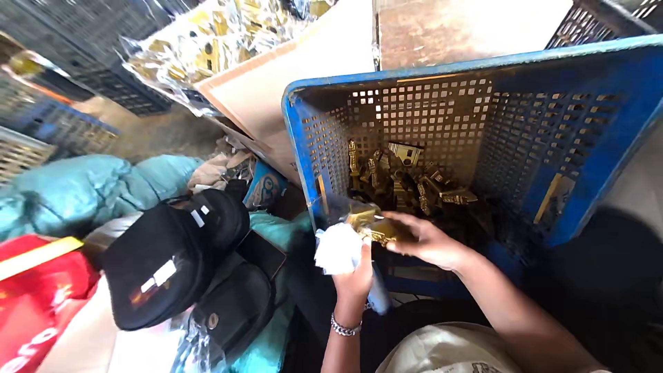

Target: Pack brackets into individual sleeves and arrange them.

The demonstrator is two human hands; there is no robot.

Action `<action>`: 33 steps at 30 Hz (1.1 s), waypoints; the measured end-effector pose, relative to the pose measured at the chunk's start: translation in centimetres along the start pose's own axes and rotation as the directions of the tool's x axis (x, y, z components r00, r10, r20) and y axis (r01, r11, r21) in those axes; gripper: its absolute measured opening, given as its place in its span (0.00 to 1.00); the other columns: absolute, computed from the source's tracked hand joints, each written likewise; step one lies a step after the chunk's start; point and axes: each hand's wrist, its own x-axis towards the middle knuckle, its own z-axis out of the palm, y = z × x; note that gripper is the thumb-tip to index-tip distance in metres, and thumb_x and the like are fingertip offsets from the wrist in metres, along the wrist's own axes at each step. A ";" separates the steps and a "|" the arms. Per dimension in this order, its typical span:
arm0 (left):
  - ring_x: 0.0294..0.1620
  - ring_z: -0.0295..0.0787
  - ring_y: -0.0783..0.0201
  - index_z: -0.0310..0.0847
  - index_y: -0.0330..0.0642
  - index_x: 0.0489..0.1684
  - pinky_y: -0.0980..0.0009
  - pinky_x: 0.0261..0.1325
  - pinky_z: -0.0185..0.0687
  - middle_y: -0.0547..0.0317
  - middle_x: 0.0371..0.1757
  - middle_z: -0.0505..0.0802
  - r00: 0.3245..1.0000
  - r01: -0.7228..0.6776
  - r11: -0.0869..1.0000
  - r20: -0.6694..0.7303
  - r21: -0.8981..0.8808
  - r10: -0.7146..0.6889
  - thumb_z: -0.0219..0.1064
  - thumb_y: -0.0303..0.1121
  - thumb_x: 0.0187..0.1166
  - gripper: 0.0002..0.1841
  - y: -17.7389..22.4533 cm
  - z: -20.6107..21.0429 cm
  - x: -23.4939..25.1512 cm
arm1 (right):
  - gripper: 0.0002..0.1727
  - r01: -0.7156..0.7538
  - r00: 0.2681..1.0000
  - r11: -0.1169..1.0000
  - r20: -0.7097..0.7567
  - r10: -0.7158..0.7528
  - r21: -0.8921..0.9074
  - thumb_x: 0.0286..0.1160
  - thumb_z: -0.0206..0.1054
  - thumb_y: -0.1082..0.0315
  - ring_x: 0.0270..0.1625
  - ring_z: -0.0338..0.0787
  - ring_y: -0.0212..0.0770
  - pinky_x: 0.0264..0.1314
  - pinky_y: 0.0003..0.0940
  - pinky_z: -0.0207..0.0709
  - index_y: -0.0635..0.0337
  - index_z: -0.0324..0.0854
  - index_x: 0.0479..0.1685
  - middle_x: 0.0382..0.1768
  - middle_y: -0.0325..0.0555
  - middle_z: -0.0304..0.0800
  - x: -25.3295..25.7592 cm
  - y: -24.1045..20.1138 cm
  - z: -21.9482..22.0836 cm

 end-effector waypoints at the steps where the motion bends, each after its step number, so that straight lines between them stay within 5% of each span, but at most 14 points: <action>1: 0.56 0.86 0.80 0.69 0.12 0.62 0.81 0.64 0.82 0.50 0.53 0.90 1.000 0.004 1.000 0.011 -0.008 -0.004 0.75 0.21 0.65 0.28 0.4 0.1 -0.2 | 0.35 0.050 0.996 0.999 -0.070 -0.051 -0.021 0.70 0.75 0.71 0.73 0.83 0.36 0.74 0.29 0.77 0.67 0.71 0.81 0.76 0.56 0.78 0.1 0.1 -0.1; 3: 0.52 0.89 0.79 0.73 0.12 0.57 0.80 0.61 0.85 0.50 0.48 0.92 0.988 -0.019 1.000 0.155 0.005 0.018 0.77 0.23 0.64 0.26 0.9 0.7 -1.7 | 0.32 0.105 0.983 0.970 -0.127 -0.135 -0.218 0.72 0.74 0.66 0.76 0.80 0.42 0.79 0.34 0.72 0.64 0.76 0.78 0.74 0.57 0.81 0.4 0.4 -0.4; 5: 0.52 0.91 0.77 0.79 0.13 0.53 0.78 0.63 0.85 0.47 0.47 0.94 0.949 -0.074 0.997 0.304 -0.027 0.079 0.77 0.24 0.64 0.23 0.7 1.3 -2.8 | 0.31 0.115 0.982 0.895 -0.085 -0.168 -0.430 0.66 0.75 0.65 0.76 0.77 0.59 0.79 0.58 0.65 0.64 0.82 0.73 0.69 0.61 0.86 0.6 0.6 -0.6; 7: 0.48 0.91 0.78 0.79 0.18 0.52 0.78 0.59 0.87 0.55 0.44 0.94 0.955 0.031 0.994 0.297 -0.105 0.001 0.75 0.22 0.65 0.20 0.7 1.1 -2.6 | 0.22 0.010 0.998 0.785 0.052 0.028 -0.619 0.69 0.75 0.67 0.71 0.80 0.65 0.76 0.63 0.68 0.67 0.86 0.63 0.62 0.65 0.87 0.4 -0.4 -1.5; 10: 0.33 0.91 0.72 0.74 0.27 0.57 0.72 0.42 0.91 0.63 0.34 0.93 0.950 0.300 0.921 0.171 -0.247 -0.263 0.67 0.21 0.70 0.17 1.2 -1.5 -1.0 | 0.16 -0.018 0.832 0.521 0.277 0.481 -0.853 0.73 0.72 0.74 0.63 0.85 0.67 0.68 0.64 0.72 0.73 0.85 0.58 0.56 0.71 0.87 0.9 -3.2 -3.3; 12: 0.36 0.92 0.70 0.72 0.29 0.63 0.71 0.43 0.91 0.61 0.41 0.93 0.944 0.328 0.897 0.086 -0.295 -0.317 0.60 0.22 0.76 0.17 0.9 -3.5 0.4 | 0.12 0.090 0.815 0.636 0.423 0.395 -0.766 0.75 0.73 0.73 0.45 0.89 0.55 0.54 0.53 0.79 0.71 0.89 0.52 0.44 0.63 0.91 0.7 -5.9 -4.9; 14: 0.46 0.92 0.70 0.70 0.30 0.71 0.71 0.51 0.90 0.60 0.49 0.92 0.944 0.322 0.893 0.036 -0.315 -0.327 0.57 0.22 0.79 0.20 0.6 -4.7 1.3 | 0.09 0.199 0.919 0.886 0.393 -0.021 -0.419 0.70 0.69 0.77 0.34 0.84 0.28 0.42 0.28 0.81 0.66 0.89 0.47 0.36 0.42 0.91 0.2 -8.0 -6.1; 15: 0.48 0.92 0.72 0.71 0.30 0.69 0.72 0.54 0.90 0.61 0.49 0.92 0.945 0.314 0.896 0.013 -0.313 -0.327 0.58 0.21 0.79 0.19 0.9 -4.8 1.5 | 0.13 0.257 0.942 0.952 0.262 -0.208 -0.169 0.70 0.67 0.78 0.39 0.88 0.24 0.45 0.24 0.85 0.63 0.87 0.52 0.41 0.36 0.92 0.5 -8.6 -5.9; 17: 0.49 0.92 0.74 0.69 0.27 0.71 0.74 0.57 0.90 0.60 0.50 0.92 0.957 0.280 0.922 0.004 -0.266 -0.290 0.64 0.17 0.72 0.25 1.3 -4.3 1.5 | 0.32 0.327 0.934 0.933 0.101 -0.344 0.153 0.70 0.70 0.75 0.57 0.93 0.41 0.53 0.40 0.94 0.48 0.73 0.78 0.69 0.40 0.84 1.7 -9.3 -4.7; 19: 0.54 0.87 0.77 0.64 0.21 0.72 0.77 0.61 0.85 0.56 0.55 0.89 0.972 0.233 0.962 0.035 -0.145 -0.231 0.73 0.17 0.61 0.35 1.4 -3.4 1.1 | 0.45 0.241 0.964 0.970 0.116 -0.237 -0.018 0.69 0.74 0.71 0.62 0.91 0.45 0.56 0.42 0.92 0.48 0.59 0.90 0.82 0.47 0.71 2.2 -8.2 -2.6; 21: 0.53 0.87 0.80 0.67 0.17 0.66 0.79 0.61 0.84 0.57 0.51 0.90 0.985 0.159 0.986 0.083 -0.058 -0.154 0.80 0.19 0.53 0.37 1.2 -2.7 0.5 | 0.32 0.063 0.978 0.971 0.207 -0.015 -0.230 0.75 0.75 0.66 0.58 0.90 0.41 0.61 0.39 0.85 0.63 0.74 0.79 0.72 0.55 0.82 1.9 -5.4 -0.2; 25: 0.52 0.89 0.81 0.73 0.28 0.61 0.78 0.59 0.87 0.70 0.48 0.93 0.974 0.147 0.976 0.195 -0.159 -0.114 0.77 0.15 0.53 0.31 0.9 -2.4 0.0 | 0.06 -0.074 0.979 0.997 0.188 0.078 -0.025 0.81 0.63 0.75 0.36 0.89 0.24 0.47 0.25 0.87 0.70 0.83 0.46 0.34 0.35 0.89 0.5 -1.5 -0.1; 29: 0.48 0.90 0.84 0.77 0.27 0.57 0.80 0.56 0.88 0.71 0.44 0.94 0.947 0.119 0.991 0.308 -0.058 -0.096 0.73 0.16 0.58 0.24 0.9 -2.7 -0.7 | 0.06 -0.188 0.951 0.980 0.236 0.198 -0.065 0.79 0.68 0.72 0.30 0.85 0.23 0.39 0.21 0.83 0.67 0.82 0.42 0.30 0.34 0.85 -1.5 -0.1 -0.7; 33: 0.58 0.87 0.84 0.81 0.20 0.54 0.81 0.67 0.81 0.57 0.51 0.94 0.834 -0.182 0.983 0.523 -0.037 0.175 0.78 0.29 0.63 0.24 -0.1 -2.7 -0.7 | 0.08 -0.138 0.951 0.985 0.292 0.104 0.102 0.75 0.67 0.77 0.42 0.91 0.24 0.53 0.25 0.87 0.70 0.83 0.49 0.39 0.35 0.91 -2.9 1.4 -1.3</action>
